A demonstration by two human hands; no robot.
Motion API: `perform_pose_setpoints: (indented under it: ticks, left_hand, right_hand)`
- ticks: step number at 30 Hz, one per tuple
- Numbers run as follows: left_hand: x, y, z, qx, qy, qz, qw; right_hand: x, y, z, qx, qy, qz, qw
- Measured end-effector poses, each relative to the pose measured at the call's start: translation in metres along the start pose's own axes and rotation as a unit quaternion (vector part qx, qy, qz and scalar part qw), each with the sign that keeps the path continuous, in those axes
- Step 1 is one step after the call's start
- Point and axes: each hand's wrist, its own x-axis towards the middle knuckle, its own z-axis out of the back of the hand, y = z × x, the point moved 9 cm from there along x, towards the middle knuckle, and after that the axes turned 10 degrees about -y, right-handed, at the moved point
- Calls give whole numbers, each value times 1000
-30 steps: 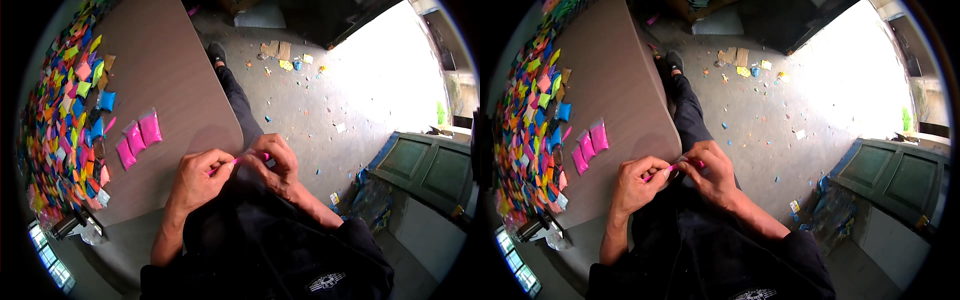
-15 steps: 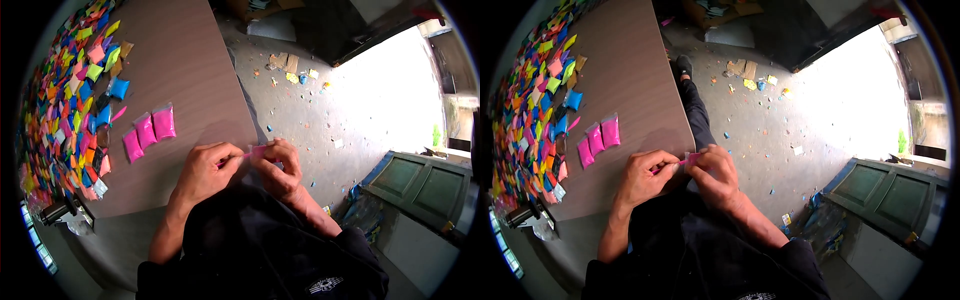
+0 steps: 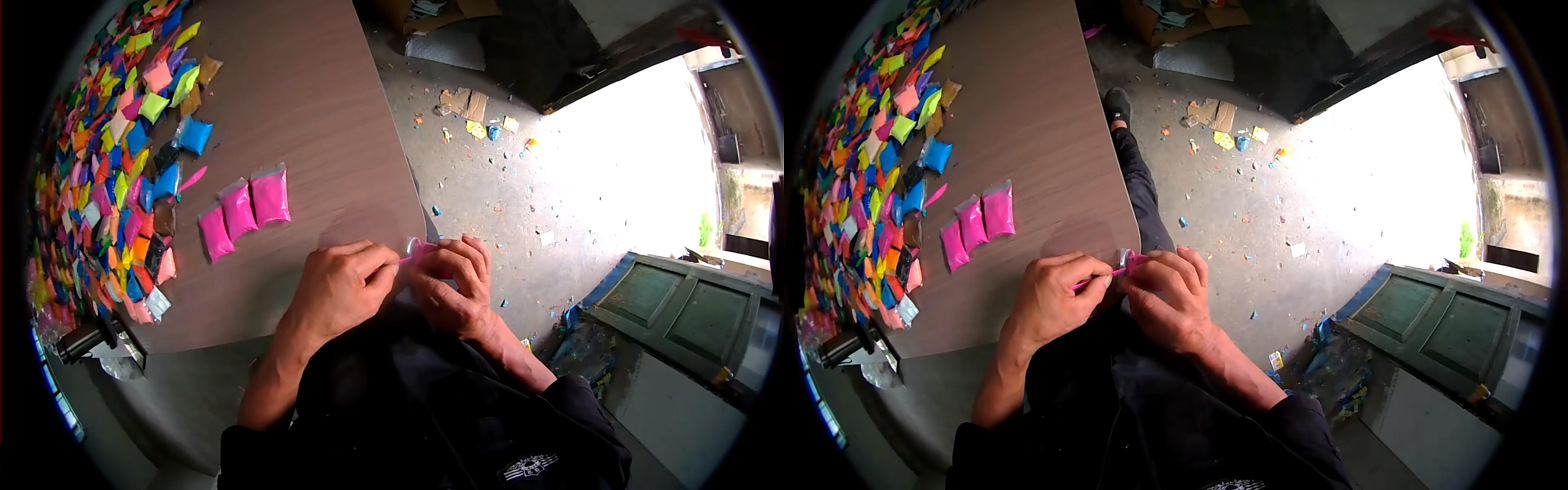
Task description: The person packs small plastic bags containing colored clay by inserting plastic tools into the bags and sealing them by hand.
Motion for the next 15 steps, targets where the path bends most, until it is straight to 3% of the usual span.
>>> perform_pose_setpoints:
  ticks: [9,15]
  left_hand:
    - [-5,-17,-6,135,-10,-113,984]
    - [-8,-31,-14,187,-6,-138,973]
  right_hand:
    - [5,-5,-1,19,35,-9,999]
    - [5,-7,0,46,57,-32,997]
